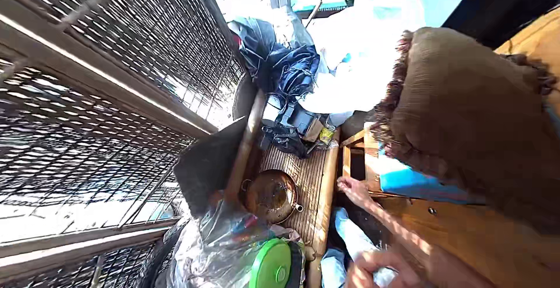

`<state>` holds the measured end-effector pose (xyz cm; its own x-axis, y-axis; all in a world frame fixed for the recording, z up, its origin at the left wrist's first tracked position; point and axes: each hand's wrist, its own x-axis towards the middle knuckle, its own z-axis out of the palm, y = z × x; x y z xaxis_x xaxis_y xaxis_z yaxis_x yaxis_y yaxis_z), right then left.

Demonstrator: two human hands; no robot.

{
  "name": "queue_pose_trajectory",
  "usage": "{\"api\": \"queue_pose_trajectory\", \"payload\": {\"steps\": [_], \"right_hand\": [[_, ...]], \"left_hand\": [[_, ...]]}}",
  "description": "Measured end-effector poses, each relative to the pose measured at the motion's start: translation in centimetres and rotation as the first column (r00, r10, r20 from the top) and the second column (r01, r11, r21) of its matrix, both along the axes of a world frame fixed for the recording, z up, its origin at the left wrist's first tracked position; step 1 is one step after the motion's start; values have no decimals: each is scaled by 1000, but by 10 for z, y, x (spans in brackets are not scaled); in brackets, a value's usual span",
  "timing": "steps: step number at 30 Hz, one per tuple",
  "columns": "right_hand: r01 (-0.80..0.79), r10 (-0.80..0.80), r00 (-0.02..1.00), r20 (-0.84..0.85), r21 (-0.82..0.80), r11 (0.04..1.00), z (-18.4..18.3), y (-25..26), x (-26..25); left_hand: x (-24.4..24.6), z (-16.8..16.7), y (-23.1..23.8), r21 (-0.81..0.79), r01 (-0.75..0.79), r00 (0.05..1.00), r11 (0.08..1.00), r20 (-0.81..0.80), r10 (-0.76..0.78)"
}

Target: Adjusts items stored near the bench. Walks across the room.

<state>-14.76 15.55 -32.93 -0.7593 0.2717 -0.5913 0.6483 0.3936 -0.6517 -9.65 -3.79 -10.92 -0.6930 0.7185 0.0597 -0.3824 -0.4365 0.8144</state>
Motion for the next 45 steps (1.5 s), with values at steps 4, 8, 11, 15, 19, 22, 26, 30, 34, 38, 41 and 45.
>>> {"api": "queue_pose_trajectory", "payload": {"steps": [4, 8, 11, 15, 19, 22, 26, 30, 34, 38, 41, 45], "right_hand": [[18, -17, 1000, -7, 181, 983, -103, 35, -134], [44, -57, 998, 23, 384, 923, -181, 64, -207], [-20, 31, 999, -16, 447, 894, -229, 84, -229], [-154, 111, 986, 123, 443, 883, -263, 103, -238], [-187, 127, 980, 154, 482, 856, -273, 108, -238], [-153, 91, 985, 147, 497, 854, -273, 110, -241], [-202, 93, 967, 238, 489, 848, -273, 107, -248], [-200, 88, 962, 260, 444, 873, -277, 96, -241], [-179, 99, 976, 194, 455, 872, -279, 93, -234], [15, -13, 1000, -6, 487, 873, -283, 89, -231], [67, 9, 990, -140, 525, 849, -287, 90, -233], [-62, 140, 986, -95, 570, 820, -289, 96, -233]], "left_hand": [[-93, -143, -6, -502, -187, 931, 845, 185, 316], [-152, -252, 16, -682, -6, 906, 731, 306, 293], [-191, -316, 54, -660, 91, 879, 746, 405, 251], [-253, -380, 115, -606, 121, 813, 786, 515, 272], [-308, -431, 156, -535, -6, 597, 845, 676, 432], [-330, -457, 166, -538, -119, 565, 835, 654, 502], [-341, -472, 166, -536, -180, 623, 825, 587, 517], [-338, -485, 165, -463, -212, 602, 861, 632, 488], [-329, -496, 168, -270, -340, 514, 901, 748, 419], [-322, -505, 166, -179, -452, 394, 874, 839, 376], [-331, -506, 163, -340, -409, 227, 847, 861, 455], [-348, -500, 175, -451, -364, 198, 815, 817, 541]]}}
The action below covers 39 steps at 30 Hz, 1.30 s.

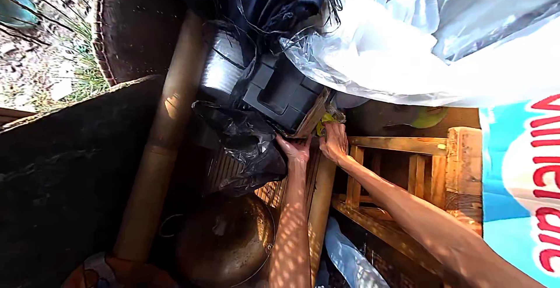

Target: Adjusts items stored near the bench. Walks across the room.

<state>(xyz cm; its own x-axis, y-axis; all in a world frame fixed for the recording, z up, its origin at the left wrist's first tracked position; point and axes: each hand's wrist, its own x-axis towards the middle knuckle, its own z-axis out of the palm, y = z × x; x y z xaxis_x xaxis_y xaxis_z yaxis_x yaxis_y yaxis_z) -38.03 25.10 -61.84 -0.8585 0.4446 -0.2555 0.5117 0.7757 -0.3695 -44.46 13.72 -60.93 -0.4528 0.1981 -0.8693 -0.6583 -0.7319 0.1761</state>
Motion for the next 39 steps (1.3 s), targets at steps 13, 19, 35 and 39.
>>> {"api": "queue_pose_trajectory", "payload": {"steps": [13, 19, 35, 39], "right_hand": [[-148, 134, 925, 354, 10, 989, 17, 0, -4], [-233, 269, 928, -258, 161, 959, 7, 0, -9], [23, -27, 948, 318, 16, 1000, 20, -7, -70], [20, -7, 956, 295, -40, 999, 18, -10, -73]], "left_hand": [[-28, 64, -43, -86, 269, 945, 959, -168, -280], [-49, 87, -45, -75, 217, 970, 973, -92, -224], [-47, 92, -57, -52, 303, 945, 952, -115, -307], [-46, 89, -59, -59, 324, 935, 944, -133, -329]]}}
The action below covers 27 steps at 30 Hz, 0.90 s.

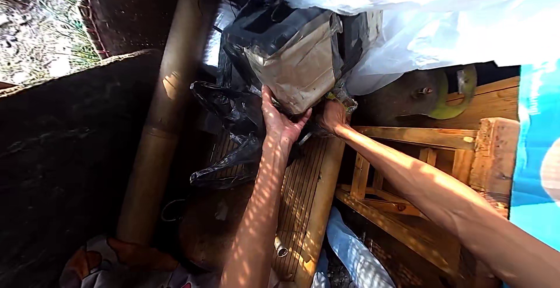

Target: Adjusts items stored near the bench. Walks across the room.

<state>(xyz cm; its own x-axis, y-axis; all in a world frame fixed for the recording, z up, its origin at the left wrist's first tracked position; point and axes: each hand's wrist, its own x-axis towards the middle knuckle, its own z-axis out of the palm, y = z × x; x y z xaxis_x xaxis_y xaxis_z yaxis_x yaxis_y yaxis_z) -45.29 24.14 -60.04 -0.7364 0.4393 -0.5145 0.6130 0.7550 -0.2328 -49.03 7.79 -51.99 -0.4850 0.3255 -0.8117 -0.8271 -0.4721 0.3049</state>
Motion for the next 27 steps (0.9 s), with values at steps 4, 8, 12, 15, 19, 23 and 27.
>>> {"api": "queue_pose_trajectory", "payload": {"steps": [4, 8, 12, 15, 19, 23, 27], "right_hand": [[152, -154, 988, 6, -193, 969, -4, 7, -5], [-78, 86, 992, 89, -92, 993, -8, 14, -5], [-273, 264, 945, 192, 22, 962, -11, 9, -7], [-332, 321, 940, 113, 95, 938, -23, 10, -4], [-388, 391, 920, -12, 105, 916, -32, 16, -1], [-467, 462, 882, 92, 30, 884, -25, 21, -4], [-516, 511, 856, 79, 67, 854, -24, 23, -5]], "left_hand": [[-1, 0, -1, 7, -11, 1000, 1000, 4, 11], [-1, -1, -2, 20, -18, 1000, 1000, 11, 18], [-2, -1, -2, 7, -10, 1000, 1000, 16, 10], [-2, -2, -3, 8, -10, 999, 1000, 31, 10], [-2, -3, -3, 13, -21, 998, 1000, 60, 20], [-3, -3, -3, 9, -23, 997, 1000, 75, 22], [-3, -4, -3, 4, -20, 996, 1000, 82, 20]]}}
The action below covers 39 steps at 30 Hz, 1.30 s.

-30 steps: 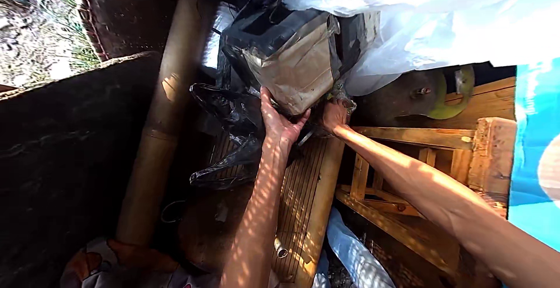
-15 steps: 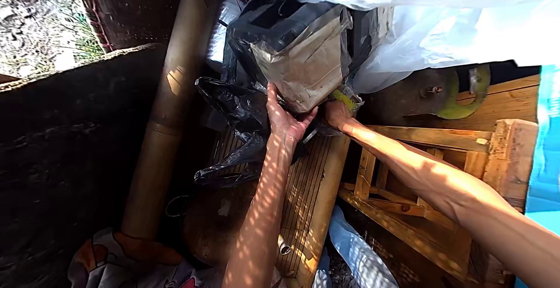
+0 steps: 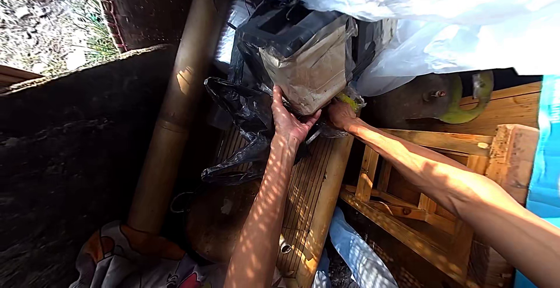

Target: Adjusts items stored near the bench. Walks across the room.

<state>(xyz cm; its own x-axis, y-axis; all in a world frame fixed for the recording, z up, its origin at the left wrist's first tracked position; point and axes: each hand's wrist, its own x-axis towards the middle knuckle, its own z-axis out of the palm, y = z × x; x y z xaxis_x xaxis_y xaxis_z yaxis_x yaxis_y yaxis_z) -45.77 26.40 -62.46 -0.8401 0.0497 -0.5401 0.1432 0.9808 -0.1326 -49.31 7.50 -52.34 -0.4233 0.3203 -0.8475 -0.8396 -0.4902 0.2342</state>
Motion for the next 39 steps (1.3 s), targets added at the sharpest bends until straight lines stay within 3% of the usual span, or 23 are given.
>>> {"api": "queue_pose_trajectory", "payload": {"steps": [7, 11, 18, 23, 28, 32, 36, 39], "right_hand": [[-79, 75, 994, -74, -64, 995, 6, 9, 1], [-10, 2, 997, -73, -105, 994, 18, 5, -7], [9, -21, 995, 97, 119, 993, 18, 2, -28], [35, -76, 984, 162, 243, 969, -2, 21, -32], [222, -233, 949, 212, 75, 972, 32, 22, -46], [367, -340, 922, 187, -136, 920, 8, 45, -48], [332, -319, 943, 95, -274, 902, 2, 50, -45], [346, -319, 938, 138, -281, 895, 17, 44, -45]], "left_hand": [[1, -3, -1, 13, -4, 1000, 1000, -7, 4], [0, -4, -1, 9, 3, 1000, 1000, -4, -3], [0, -4, -2, 6, 8, 1000, 1000, 6, -8], [2, -5, -3, 8, 17, 1000, 1000, -12, -17], [1, -7, -3, 22, 9, 1000, 1000, -12, -9], [1, -10, -4, 28, 16, 1000, 999, -11, -16], [0, -13, -4, 31, 17, 1000, 999, -19, -16], [1, -14, -5, 24, 25, 1000, 999, -16, -25]]}}
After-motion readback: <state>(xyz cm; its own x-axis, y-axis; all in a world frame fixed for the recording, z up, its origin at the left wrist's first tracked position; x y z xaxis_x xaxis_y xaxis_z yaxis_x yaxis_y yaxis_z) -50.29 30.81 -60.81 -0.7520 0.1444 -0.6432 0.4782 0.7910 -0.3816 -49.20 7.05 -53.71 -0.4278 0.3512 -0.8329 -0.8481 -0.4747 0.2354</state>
